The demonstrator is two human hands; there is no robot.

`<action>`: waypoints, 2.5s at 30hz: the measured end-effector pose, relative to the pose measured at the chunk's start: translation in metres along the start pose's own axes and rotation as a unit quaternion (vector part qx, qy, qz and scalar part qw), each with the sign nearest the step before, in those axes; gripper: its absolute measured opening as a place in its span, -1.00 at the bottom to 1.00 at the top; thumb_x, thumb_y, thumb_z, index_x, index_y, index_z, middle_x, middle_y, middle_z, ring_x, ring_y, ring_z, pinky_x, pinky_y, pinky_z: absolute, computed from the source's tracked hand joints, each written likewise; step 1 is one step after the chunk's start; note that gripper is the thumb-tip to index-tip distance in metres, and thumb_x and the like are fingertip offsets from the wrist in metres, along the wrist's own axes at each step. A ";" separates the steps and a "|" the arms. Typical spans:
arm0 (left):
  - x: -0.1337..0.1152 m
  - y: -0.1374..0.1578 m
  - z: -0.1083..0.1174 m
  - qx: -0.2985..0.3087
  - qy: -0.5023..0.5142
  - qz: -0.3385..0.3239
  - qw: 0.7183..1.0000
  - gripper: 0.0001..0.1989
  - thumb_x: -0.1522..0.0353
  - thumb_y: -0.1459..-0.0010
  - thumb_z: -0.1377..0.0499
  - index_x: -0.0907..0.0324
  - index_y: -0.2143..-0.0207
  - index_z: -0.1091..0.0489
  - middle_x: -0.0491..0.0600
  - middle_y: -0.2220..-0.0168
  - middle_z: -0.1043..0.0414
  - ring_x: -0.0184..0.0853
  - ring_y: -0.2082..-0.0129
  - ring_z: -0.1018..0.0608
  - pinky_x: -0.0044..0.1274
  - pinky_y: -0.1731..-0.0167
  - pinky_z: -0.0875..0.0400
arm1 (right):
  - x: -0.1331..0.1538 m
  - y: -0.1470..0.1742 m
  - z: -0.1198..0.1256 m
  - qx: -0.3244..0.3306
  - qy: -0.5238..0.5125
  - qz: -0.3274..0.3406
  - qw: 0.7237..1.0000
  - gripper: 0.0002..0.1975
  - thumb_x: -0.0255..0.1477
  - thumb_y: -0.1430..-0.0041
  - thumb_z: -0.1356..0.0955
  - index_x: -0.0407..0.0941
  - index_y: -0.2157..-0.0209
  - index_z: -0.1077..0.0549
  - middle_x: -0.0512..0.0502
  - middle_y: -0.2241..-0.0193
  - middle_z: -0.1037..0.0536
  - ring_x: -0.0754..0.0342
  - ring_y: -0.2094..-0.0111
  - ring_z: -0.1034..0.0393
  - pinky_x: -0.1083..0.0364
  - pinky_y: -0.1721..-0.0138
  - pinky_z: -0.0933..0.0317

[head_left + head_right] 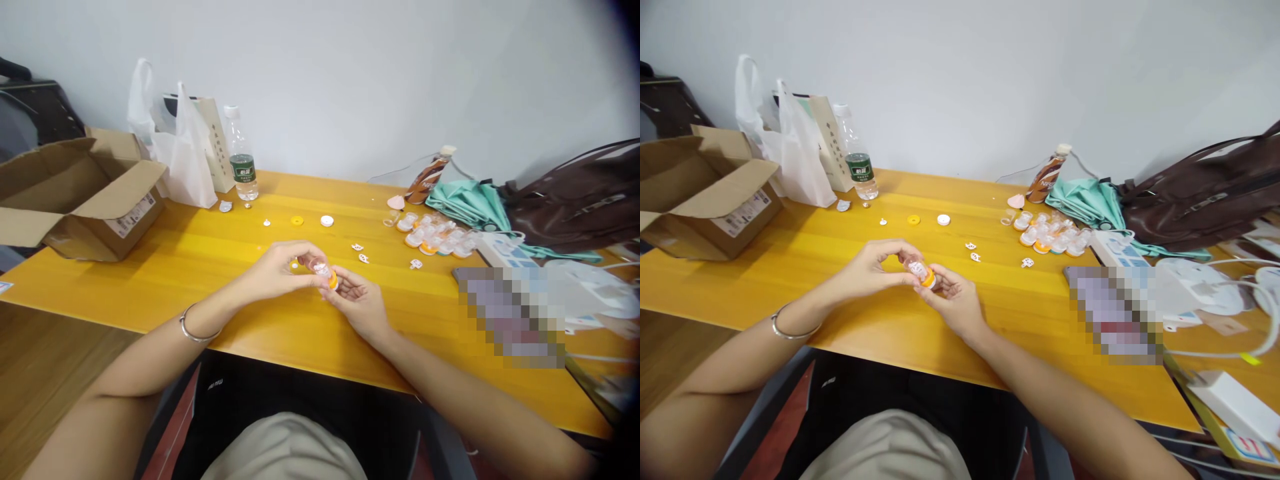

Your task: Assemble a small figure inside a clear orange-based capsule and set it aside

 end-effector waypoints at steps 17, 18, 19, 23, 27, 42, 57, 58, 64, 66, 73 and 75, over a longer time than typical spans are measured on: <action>-0.005 0.002 -0.012 0.149 0.077 -0.055 0.984 -0.54 0.38 -0.17 -0.07 0.04 -0.14 -0.16 0.03 0.13 -0.32 -0.33 0.09 -0.37 -0.42 0.03 -0.25 | 0.002 -0.001 -0.006 0.045 -0.028 -0.012 0.999 -0.71 -0.43 0.16 -0.47 -0.07 0.28 -0.50 0.06 0.46 -0.54 0.24 0.52 -0.33 0.18 0.40 -0.29; -0.005 0.002 -0.011 0.137 0.077 -0.058 0.986 -0.53 0.37 -0.16 -0.09 0.02 -0.14 -0.16 0.03 0.12 -0.29 -0.33 0.08 -0.35 -0.41 0.01 -0.23 | 0.002 -0.001 -0.006 0.048 -0.029 -0.011 0.998 -0.73 -0.42 0.15 -0.47 -0.07 0.29 -0.50 0.06 0.46 -0.53 0.24 0.53 -0.33 0.18 0.40 -0.29; -0.003 0.001 -0.010 0.120 0.074 -0.056 0.988 -0.53 0.36 -0.14 -0.11 0.01 -0.12 -0.18 0.02 0.13 -0.28 -0.33 0.08 -0.34 -0.41 0.01 -0.23 | 0.003 -0.001 -0.007 0.052 -0.029 -0.010 0.998 -0.74 -0.42 0.13 -0.46 -0.07 0.30 -0.51 0.06 0.46 -0.53 0.24 0.53 -0.33 0.18 0.40 -0.29; 0.001 0.001 -0.008 0.089 0.078 -0.038 0.992 -0.58 0.35 -0.14 -0.11 0.02 -0.08 -0.26 0.01 0.19 -0.31 -0.34 0.15 -0.36 -0.42 0.06 -0.27 | 0.001 -0.001 -0.008 0.071 -0.033 -0.015 0.997 -0.76 -0.40 0.12 -0.46 -0.06 0.31 -0.51 0.06 0.47 -0.53 0.24 0.54 -0.32 0.18 0.41 -0.28; -0.003 0.003 -0.014 0.126 0.160 -0.027 0.979 -0.57 0.35 -0.21 -0.02 0.02 -0.15 -0.14 0.07 -0.02 -0.28 -0.28 0.01 -0.36 -0.37 0.00 -0.25 | -0.002 -0.001 -0.008 0.079 -0.044 -0.017 0.996 -0.80 -0.36 0.08 -0.44 -0.07 0.34 -0.51 0.04 0.48 -0.52 0.24 0.56 -0.31 0.18 0.42 -0.26; 0.004 -0.002 -0.007 0.039 0.192 -0.007 0.981 -0.70 0.36 -0.08 -0.18 0.15 0.09 -0.34 0.02 0.18 -0.36 -0.36 0.17 -0.43 -0.47 0.10 -0.32 | -0.002 0.000 -0.010 0.094 -0.048 -0.027 0.994 -0.85 -0.38 0.07 -0.44 -0.10 0.39 -0.50 0.06 0.53 -0.49 0.26 0.57 -0.30 0.20 0.45 -0.22; 0.011 -0.002 -0.007 -0.022 0.128 0.035 0.991 -0.77 0.31 0.03 -0.26 0.22 0.33 -0.34 -0.07 0.38 -0.34 -0.45 0.38 -0.39 -0.54 0.32 -0.29 | -0.002 -0.001 -0.010 0.071 -0.028 -0.047 0.996 -0.77 -0.39 0.14 -0.46 -0.12 0.35 -0.48 0.07 0.52 -0.48 0.26 0.57 -0.29 0.19 0.44 -0.22; 0.012 -0.002 -0.008 -0.011 0.153 0.037 0.987 -0.78 0.31 0.01 -0.25 0.22 0.30 -0.36 -0.06 0.37 -0.35 -0.44 0.36 -0.41 -0.53 0.29 -0.30 | -0.002 0.000 -0.011 0.084 -0.041 -0.051 0.994 -0.79 -0.37 0.12 -0.46 -0.12 0.38 -0.48 0.06 0.54 -0.48 0.26 0.58 -0.29 0.20 0.46 -0.21; 0.018 -0.002 -0.014 0.043 0.287 0.064 0.955 -0.69 0.30 -0.10 -0.16 0.16 0.08 -0.36 0.01 0.19 -0.43 -0.36 0.17 -0.45 -0.48 0.11 -0.29 | -0.002 0.002 -0.016 0.109 -0.122 -0.089 0.983 -0.82 -0.32 0.06 -0.43 -0.15 0.43 -0.49 0.03 0.55 -0.48 0.24 0.56 -0.32 0.21 0.44 -0.24; 0.024 -0.002 -0.014 0.027 0.303 0.079 0.949 -0.65 0.27 -0.15 -0.11 0.12 0.00 -0.31 0.03 0.07 -0.40 -0.32 0.07 -0.42 -0.46 0.03 -0.25 | -0.002 0.001 -0.013 0.095 -0.141 -0.102 0.980 -0.80 -0.30 0.05 -0.43 -0.15 0.43 -0.49 0.02 0.55 -0.49 0.24 0.54 -0.34 0.22 0.43 -0.25; 0.030 -0.004 -0.028 0.058 0.408 0.109 0.905 -0.59 0.29 -0.14 -0.12 0.13 -0.06 -0.28 0.12 -0.05 -0.34 -0.21 -0.03 -0.39 -0.38 -0.01 -0.23 | -0.006 -0.002 -0.010 0.091 -0.176 -0.128 0.972 -0.80 -0.31 0.02 -0.42 -0.16 0.39 -0.50 0.01 0.54 -0.52 0.26 0.51 -0.37 0.26 0.40 -0.26; 0.030 -0.004 -0.030 0.068 0.413 0.109 0.901 -0.57 0.32 -0.12 -0.15 0.12 -0.07 -0.26 0.11 -0.01 -0.37 -0.22 -0.02 -0.41 -0.39 0.00 -0.24 | -0.007 -0.002 -0.012 0.099 -0.174 -0.129 0.971 -0.81 -0.31 0.02 -0.42 -0.16 0.40 -0.50 0.01 0.53 -0.52 0.27 0.50 -0.37 0.26 0.39 -0.27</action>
Point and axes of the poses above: each hand's wrist, its own y-axis away from the middle knuckle, its own z-axis out of the back of the hand, x = y × z, the point moved 8 cm from there along -y, towards the middle knuckle
